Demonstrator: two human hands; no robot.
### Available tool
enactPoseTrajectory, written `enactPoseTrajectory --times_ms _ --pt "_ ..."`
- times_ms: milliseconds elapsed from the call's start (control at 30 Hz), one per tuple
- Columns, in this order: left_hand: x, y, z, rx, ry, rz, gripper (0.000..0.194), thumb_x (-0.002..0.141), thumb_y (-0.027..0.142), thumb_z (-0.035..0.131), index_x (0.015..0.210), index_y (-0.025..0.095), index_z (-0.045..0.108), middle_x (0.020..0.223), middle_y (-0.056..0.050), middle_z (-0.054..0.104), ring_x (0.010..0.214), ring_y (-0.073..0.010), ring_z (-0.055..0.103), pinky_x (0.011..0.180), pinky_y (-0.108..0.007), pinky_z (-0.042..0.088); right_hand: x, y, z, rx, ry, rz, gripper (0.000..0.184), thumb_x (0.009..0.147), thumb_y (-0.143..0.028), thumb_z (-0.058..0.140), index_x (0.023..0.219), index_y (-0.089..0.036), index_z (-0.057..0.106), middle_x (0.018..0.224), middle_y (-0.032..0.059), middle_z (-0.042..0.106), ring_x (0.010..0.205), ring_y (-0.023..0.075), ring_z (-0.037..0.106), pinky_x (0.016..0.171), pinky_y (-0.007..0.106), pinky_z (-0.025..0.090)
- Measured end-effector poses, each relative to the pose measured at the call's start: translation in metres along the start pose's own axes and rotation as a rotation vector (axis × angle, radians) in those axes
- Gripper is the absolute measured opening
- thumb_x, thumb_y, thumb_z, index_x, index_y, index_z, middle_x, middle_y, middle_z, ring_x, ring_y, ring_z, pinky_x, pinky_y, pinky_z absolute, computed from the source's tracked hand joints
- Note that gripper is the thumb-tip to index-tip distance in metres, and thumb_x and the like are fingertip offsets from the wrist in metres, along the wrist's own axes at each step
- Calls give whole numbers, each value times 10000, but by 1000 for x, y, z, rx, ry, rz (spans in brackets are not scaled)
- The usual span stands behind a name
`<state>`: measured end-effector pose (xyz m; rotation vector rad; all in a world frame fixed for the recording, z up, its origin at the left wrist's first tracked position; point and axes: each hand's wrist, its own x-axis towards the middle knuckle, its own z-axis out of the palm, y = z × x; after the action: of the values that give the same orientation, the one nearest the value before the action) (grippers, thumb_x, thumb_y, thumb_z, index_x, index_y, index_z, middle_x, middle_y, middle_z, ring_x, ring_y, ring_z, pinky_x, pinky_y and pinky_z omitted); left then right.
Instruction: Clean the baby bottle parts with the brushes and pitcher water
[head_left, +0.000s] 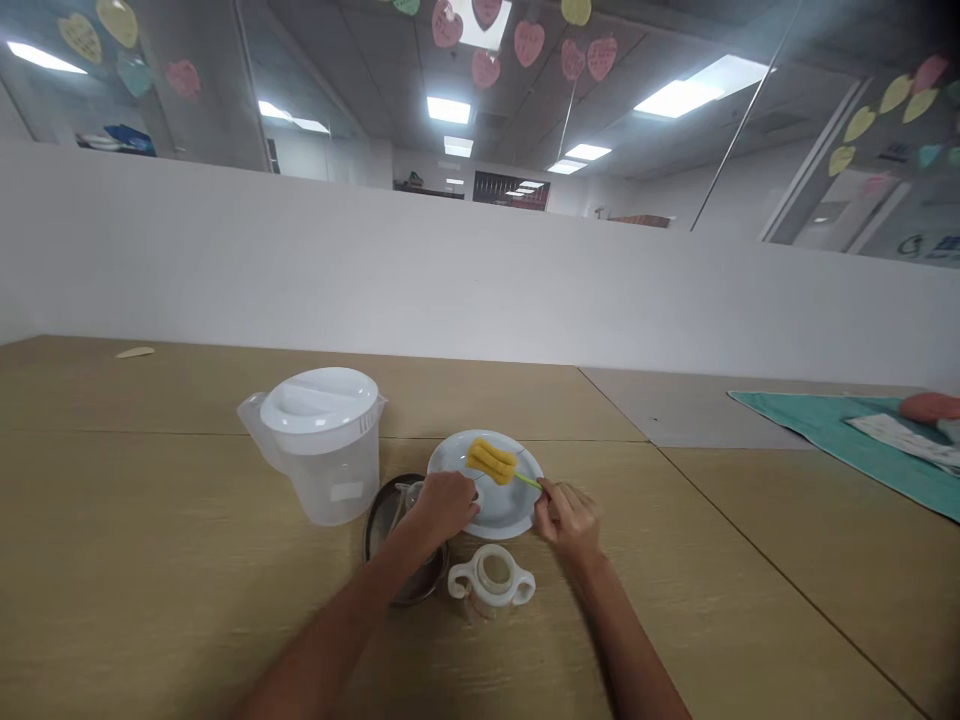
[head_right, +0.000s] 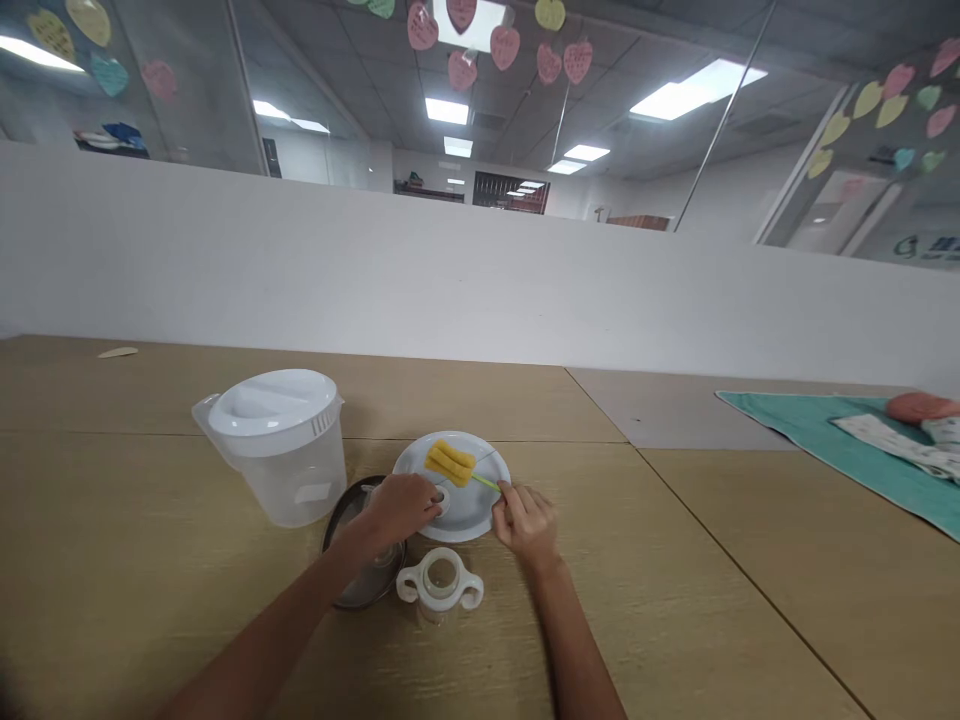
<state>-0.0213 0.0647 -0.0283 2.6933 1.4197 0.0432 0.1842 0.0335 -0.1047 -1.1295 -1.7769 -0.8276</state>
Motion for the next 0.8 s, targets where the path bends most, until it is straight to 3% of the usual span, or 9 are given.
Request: enactPoseTrajectory --times_ms 233,433,667,800 --pt "12 -3 13 -9 15 -45 253 684 316 604 873 161 668 895 -126 674 874 -275 619 729 -359 466 -2 -1 2 19 9 -22 195 762 -100 450 877 -136 603 583 10 563 546 115 527 542 230 397" --pt "21 2 16 -25 40 -66 220 577 221 700 777 138 664 850 -117 670 855 -270 613 735 -335 458 -3 2 -1 -6 49 19 183 763 -102 448 825 -141 615 588 17 592 546 114 545 545 223 396" --pt "2 -20 -22 -190 243 24 327 735 404 585 977 191 645 1041 -60 598 911 -182 568 782 -257 431 -9 8 1 -20 112 126 186 765 -125 429 791 -156 610 589 7 602 526 111 534 526 216 377" --pt "-24 -24 -51 -323 374 139 285 695 395 611 863 170 664 977 -47 598 888 -183 554 772 -265 425 -12 10 4 -40 111 147 189 752 -125 430 782 -154 614 564 0 582 522 109 524 524 213 366"
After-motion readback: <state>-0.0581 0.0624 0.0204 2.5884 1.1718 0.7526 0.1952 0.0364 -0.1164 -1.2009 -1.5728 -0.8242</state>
